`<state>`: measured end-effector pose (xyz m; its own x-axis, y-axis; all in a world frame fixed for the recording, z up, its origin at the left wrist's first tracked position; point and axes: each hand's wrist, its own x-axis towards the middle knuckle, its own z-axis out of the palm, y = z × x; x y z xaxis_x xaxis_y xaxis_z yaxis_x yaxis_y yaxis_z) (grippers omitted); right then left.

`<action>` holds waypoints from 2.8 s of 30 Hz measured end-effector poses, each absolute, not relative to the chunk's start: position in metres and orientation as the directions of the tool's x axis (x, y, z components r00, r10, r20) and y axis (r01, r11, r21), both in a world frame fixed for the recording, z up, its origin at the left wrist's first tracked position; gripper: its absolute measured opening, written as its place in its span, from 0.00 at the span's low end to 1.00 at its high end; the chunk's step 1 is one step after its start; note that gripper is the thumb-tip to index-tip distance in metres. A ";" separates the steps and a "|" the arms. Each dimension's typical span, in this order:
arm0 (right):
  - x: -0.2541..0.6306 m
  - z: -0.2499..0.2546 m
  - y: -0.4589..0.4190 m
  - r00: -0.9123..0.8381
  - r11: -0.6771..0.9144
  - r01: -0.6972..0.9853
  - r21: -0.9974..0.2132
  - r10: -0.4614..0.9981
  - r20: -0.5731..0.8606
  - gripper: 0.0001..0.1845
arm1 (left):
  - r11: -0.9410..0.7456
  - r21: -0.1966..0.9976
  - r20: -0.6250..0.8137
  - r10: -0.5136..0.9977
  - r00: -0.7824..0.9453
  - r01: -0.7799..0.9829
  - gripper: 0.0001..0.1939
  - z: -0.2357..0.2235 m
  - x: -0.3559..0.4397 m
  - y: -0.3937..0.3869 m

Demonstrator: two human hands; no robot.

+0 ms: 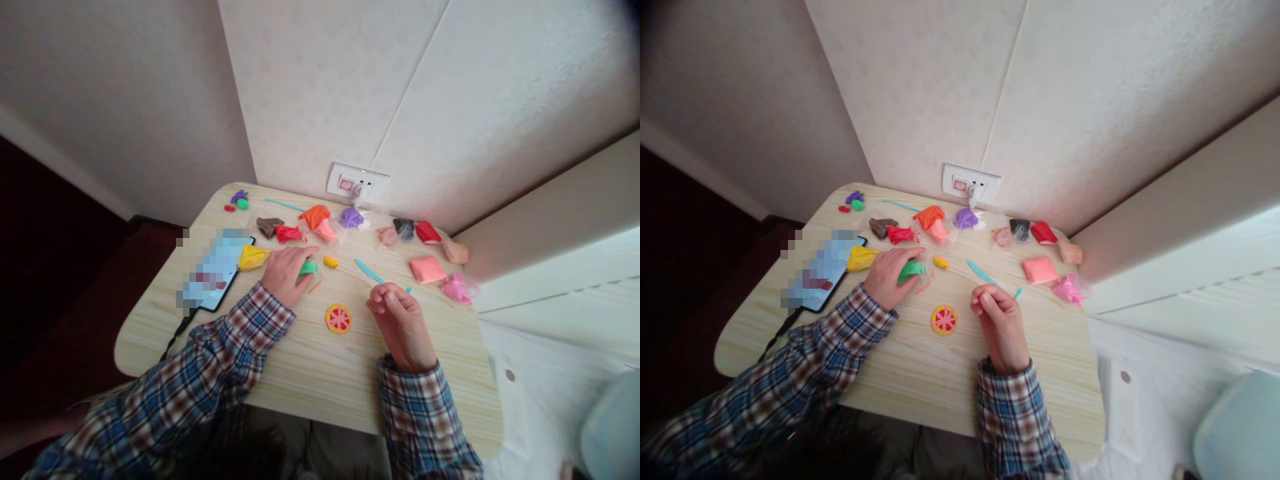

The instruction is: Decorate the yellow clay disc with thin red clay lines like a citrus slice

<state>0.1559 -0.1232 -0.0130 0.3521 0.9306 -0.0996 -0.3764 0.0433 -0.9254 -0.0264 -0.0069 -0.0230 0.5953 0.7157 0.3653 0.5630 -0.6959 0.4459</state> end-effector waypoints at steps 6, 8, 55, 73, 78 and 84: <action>0.157 -0.014 -0.131 0.360 0.022 -0.214 -0.977 0.931 -0.058 0.13 | -0.647 0.450 0.374 0.762 0.529 0.615 0.22 -0.022 -0.030 -0.001; 0.157 -0.016 -0.134 0.361 -0.040 -0.132 -0.990 0.929 -0.086 0.11 | -0.633 0.446 0.367 0.774 0.516 0.633 0.22 -0.021 -0.031 0.001; 0.180 -0.020 -0.167 -0.248 0.367 0.830 -0.420 0.918 0.311 0.21 | -0.942 0.298 0.491 0.292 0.821 0.156 0.10 -0.019 -0.026 -0.062; 0.177 -0.016 -0.165 -0.259 0.360 0.830 -0.426 0.925 0.276 0.22 | -0.924 0.363 0.346 0.251 0.904 0.118 0.17 -0.025 -0.033 -0.063; 0.179 -0.015 -0.167 -0.192 0.337 0.822 -0.458 0.923 0.334 0.23 | -0.920 0.372 0.329 0.259 0.908 0.128 0.17 -0.024 -0.033 -0.062; 0.178 -0.016 -0.166 -0.237 0.365 0.818 -0.445 0.918 0.318 0.22 | -0.912 0.390 0.359 0.280 0.890 0.129 0.16 -0.024 -0.033 -0.063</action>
